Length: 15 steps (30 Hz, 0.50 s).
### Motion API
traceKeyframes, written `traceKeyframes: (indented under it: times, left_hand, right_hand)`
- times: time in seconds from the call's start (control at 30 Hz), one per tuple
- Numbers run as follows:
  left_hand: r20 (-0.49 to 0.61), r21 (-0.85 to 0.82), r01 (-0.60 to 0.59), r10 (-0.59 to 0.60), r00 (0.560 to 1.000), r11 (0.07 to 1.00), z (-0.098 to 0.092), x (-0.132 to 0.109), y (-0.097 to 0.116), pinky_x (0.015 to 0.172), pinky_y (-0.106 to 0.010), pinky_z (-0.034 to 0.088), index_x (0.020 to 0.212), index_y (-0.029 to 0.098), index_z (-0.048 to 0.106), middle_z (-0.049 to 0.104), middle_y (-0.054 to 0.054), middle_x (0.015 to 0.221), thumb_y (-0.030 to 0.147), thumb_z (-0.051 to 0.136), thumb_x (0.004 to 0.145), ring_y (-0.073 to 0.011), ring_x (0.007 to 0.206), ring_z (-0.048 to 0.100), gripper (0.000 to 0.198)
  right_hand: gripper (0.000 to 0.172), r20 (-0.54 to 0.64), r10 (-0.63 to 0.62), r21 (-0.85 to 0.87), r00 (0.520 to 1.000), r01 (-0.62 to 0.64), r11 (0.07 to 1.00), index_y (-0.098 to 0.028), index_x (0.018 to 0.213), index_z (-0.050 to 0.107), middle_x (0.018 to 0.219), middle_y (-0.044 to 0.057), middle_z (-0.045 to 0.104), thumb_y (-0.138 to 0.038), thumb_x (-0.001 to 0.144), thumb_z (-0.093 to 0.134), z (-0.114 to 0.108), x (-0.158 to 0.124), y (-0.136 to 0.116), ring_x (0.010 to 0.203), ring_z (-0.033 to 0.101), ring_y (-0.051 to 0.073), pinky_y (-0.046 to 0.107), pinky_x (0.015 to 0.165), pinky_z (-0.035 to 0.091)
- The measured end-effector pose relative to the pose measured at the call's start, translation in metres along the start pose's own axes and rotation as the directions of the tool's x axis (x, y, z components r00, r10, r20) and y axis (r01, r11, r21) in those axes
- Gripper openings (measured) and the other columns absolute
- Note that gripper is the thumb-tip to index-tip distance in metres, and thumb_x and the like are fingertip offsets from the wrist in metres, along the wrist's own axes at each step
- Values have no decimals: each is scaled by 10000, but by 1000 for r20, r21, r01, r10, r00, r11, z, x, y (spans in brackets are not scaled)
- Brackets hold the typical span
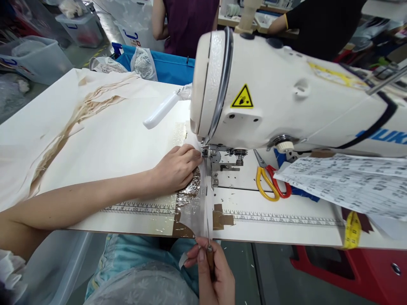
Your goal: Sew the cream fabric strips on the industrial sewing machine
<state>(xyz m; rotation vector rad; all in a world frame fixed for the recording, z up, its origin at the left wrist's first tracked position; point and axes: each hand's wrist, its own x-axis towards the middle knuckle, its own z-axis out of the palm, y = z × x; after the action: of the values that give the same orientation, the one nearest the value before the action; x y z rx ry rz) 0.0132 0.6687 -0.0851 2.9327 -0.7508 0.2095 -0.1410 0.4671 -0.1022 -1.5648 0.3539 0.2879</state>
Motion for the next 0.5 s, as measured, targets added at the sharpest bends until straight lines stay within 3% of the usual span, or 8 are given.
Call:
traceKeyframes:
  times: [0.17, 0.5]
  left_hand:
    - [-36, 35, -88, 90, 995, 995, 4, -6, 7, 864, -397, 404, 1194, 46, 613, 577, -182, 1273, 192, 414, 941, -289, 1117, 499, 354]
    - [-73, 55, -142, 145, 987, 988, 8, -11, 12, 944, -425, 398, 1149, 48, 626, 585, -195, 1256, 221, 437, 916, -307, 1121, 511, 346]
  right_hand:
    - [385, -7, 7, -41, 1000, -7, 999, -212, 991, 695, 767, 22, 651, -575, 879, 636, -3, 1, 0, 654, 616, 168, 271, 647, 516]
    - [464, -44, 61, -117, 997, -66, 991, -217, 1052, 705, 789, 35, 661, -628, 843, 649, -7, 1, -4, 670, 611, 183, 271, 636, 503]
